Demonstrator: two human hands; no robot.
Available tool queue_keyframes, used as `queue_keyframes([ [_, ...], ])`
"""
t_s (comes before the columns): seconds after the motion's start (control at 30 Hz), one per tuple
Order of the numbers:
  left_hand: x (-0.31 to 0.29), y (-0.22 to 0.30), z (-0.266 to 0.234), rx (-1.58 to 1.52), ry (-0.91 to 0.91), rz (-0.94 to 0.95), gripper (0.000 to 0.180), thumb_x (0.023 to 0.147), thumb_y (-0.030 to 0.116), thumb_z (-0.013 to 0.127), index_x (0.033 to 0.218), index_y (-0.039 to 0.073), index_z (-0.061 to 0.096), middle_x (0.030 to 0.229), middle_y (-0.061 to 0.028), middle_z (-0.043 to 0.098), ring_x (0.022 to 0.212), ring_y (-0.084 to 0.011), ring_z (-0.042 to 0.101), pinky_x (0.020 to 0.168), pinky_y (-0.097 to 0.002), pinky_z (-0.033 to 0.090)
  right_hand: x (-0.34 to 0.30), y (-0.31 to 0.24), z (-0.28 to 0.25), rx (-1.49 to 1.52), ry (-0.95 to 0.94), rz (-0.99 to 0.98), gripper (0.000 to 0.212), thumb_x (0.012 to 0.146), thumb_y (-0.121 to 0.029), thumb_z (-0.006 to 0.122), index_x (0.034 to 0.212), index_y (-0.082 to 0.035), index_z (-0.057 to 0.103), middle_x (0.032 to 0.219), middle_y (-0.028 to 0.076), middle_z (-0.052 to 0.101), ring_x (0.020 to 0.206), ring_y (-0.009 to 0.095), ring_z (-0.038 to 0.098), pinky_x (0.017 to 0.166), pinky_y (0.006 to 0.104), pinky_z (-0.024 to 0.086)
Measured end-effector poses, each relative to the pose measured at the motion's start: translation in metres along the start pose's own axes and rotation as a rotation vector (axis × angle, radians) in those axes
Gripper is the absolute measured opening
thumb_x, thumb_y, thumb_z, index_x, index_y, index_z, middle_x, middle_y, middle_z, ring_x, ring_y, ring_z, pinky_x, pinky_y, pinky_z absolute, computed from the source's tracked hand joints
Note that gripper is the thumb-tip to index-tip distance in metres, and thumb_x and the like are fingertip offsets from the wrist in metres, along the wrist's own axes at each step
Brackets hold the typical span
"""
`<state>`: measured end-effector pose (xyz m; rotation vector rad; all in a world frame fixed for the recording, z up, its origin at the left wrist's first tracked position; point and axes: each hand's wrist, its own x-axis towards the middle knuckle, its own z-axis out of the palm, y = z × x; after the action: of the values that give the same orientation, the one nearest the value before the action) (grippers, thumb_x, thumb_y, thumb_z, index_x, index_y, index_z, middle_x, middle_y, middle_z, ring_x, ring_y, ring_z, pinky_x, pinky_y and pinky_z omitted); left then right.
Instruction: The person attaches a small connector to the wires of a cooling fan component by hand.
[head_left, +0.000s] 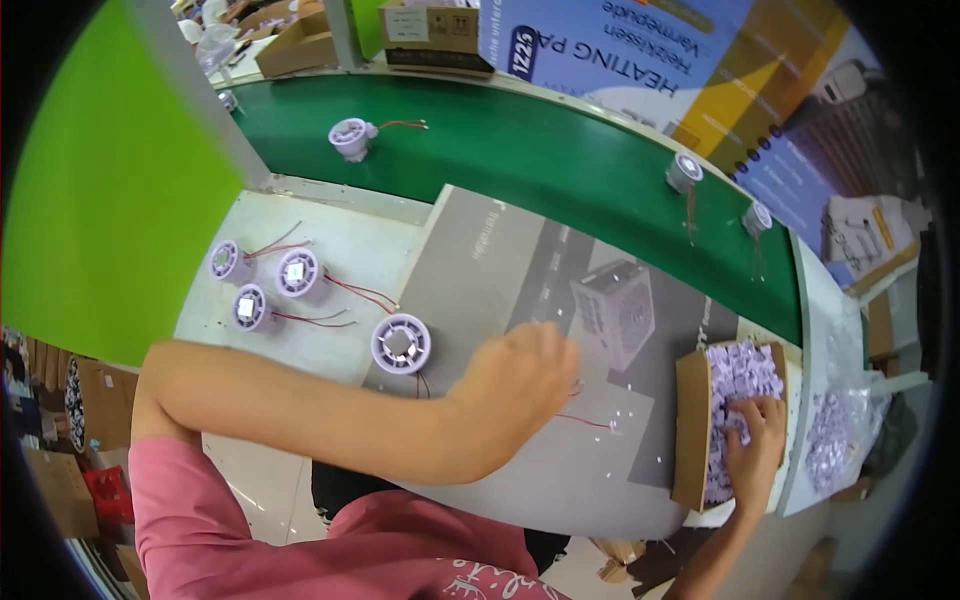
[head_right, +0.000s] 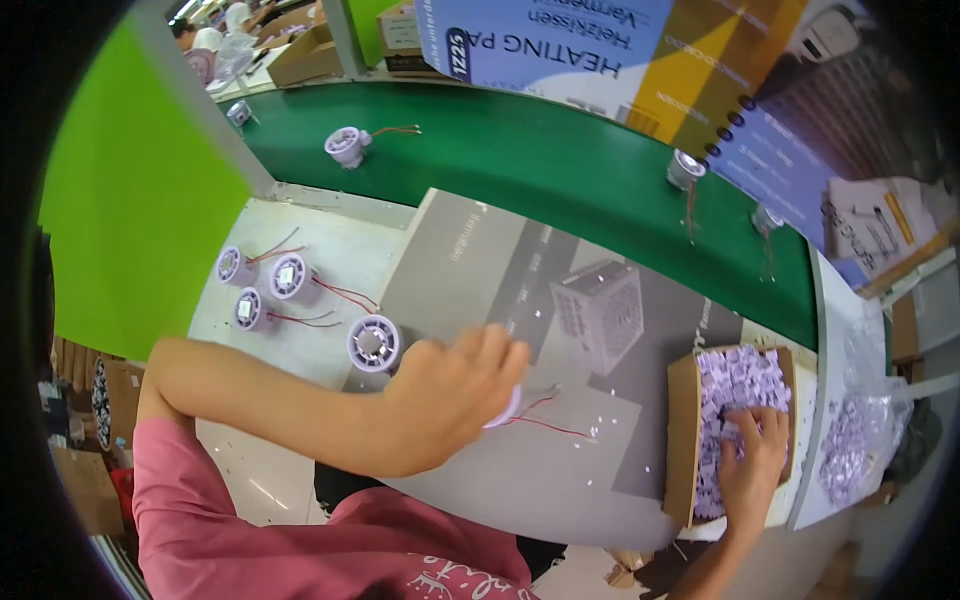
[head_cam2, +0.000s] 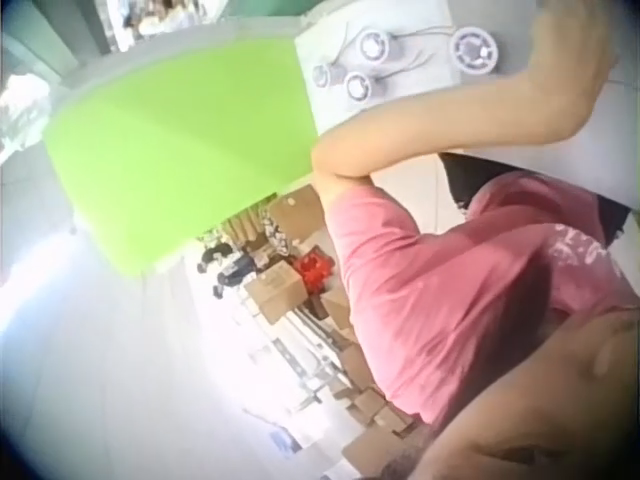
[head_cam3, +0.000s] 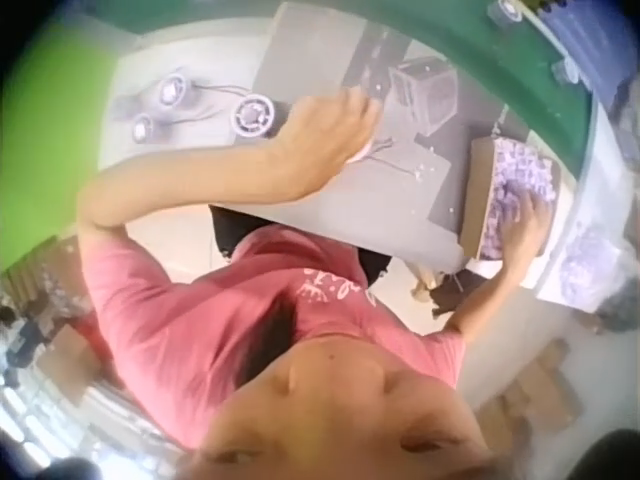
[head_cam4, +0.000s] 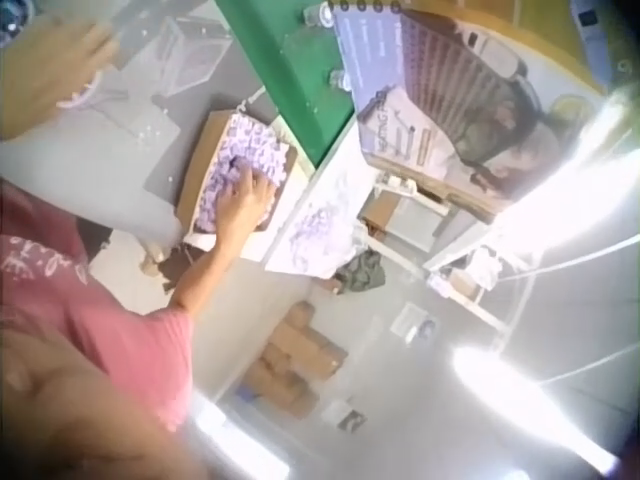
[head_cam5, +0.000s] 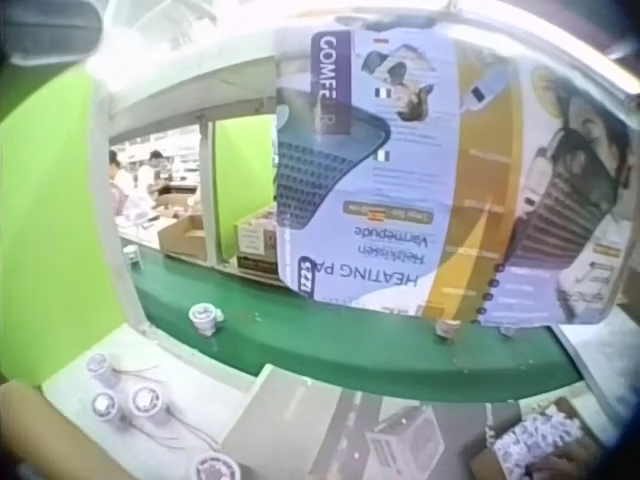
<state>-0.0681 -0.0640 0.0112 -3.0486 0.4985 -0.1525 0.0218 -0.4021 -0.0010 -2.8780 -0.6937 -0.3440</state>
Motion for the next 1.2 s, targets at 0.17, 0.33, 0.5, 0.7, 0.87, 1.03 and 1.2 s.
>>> queue_keyframes([
  [0.17,-0.021,0.010,0.021,0.355,-0.248,-0.068,0.025,0.072,0.020,0.069,0.090,0.005,0.060,0.087,-0.0093,0.056,0.093,-0.0218,0.054,0.071,-0.0344,0.045,-0.003,-0.023,-0.011,0.074,0.194,-0.014,0.032,0.073,0.005,0.072,0.105,-0.003,0.068,0.097,0.014,0.064,0.091,0.034,0.059,0.084,0.0410,0.047],
  [0.33,-0.013,0.000,0.041,0.105,-0.217,0.190,0.046,0.073,0.014,0.071,0.115,-0.001,0.061,0.105,-0.0133,0.065,0.109,-0.0290,0.061,0.081,-0.0412,0.050,0.035,-0.110,0.005,1.016,0.081,-0.372,0.025,0.082,-0.007,0.073,0.106,0.001,0.071,0.102,0.013,0.071,0.090,0.025,0.064,0.083,0.0337,0.049],
  [0.5,0.016,-0.021,0.054,-0.322,-0.340,0.162,0.051,0.075,0.006,0.069,0.124,0.000,0.057,0.103,-0.0151,0.068,0.093,-0.0337,0.068,0.076,-0.0412,0.053,0.065,-0.129,0.050,1.945,-0.410,-0.083,0.037,0.091,-0.005,0.067,0.127,0.004,0.059,0.118,0.014,0.066,0.096,0.014,0.064,0.088,0.0290,0.052],
  [0.7,0.037,-0.040,0.043,-1.088,-0.409,-0.026,0.033,0.082,0.000,0.051,0.110,0.003,0.069,0.084,-0.0131,0.070,0.072,-0.0342,0.065,0.069,-0.0405,0.051,0.073,-0.117,0.082,2.035,-0.342,-0.008,0.041,0.092,-0.005,0.067,0.131,0.004,0.057,0.129,0.017,0.060,0.102,0.015,0.063,0.093,0.0300,0.051],
  [0.87,0.052,-0.043,0.036,-1.298,-0.472,-0.095,0.026,0.094,0.010,0.055,0.114,0.001,0.070,0.081,-0.0073,0.071,0.070,-0.0157,0.063,0.063,-0.0311,0.048,0.074,-0.113,0.081,1.888,-0.236,-0.016,0.039,0.092,-0.004,0.066,0.130,0.003,0.057,0.121,0.016,0.065,0.102,0.016,0.065,0.092,0.0318,0.053],
  [1.03,0.051,-0.053,0.049,-1.573,-0.443,-0.103,0.025,0.099,0.018,0.061,0.108,-0.003,0.072,0.087,-0.0051,0.073,0.075,-0.0060,0.062,0.063,-0.0228,0.048,0.074,-0.114,0.078,1.680,-0.123,-0.031,0.032,0.096,-0.012,0.065,0.124,0.002,0.061,0.110,0.012,0.068,0.096,0.014,0.065,0.082,0.0276,0.053],
  [1.2,0.037,-0.052,0.036,-1.629,-0.363,-0.251,0.021,0.095,0.017,0.069,0.100,-0.003,0.073,0.085,-0.0059,0.073,0.072,-0.0050,0.061,0.062,-0.0211,0.047,0.072,-0.114,0.087,1.600,-0.192,-0.059,0.030,0.096,-0.020,0.067,0.117,0.001,0.065,0.100,0.006,0.065,0.087,0.009,0.059,0.071,0.0243,0.048],
])
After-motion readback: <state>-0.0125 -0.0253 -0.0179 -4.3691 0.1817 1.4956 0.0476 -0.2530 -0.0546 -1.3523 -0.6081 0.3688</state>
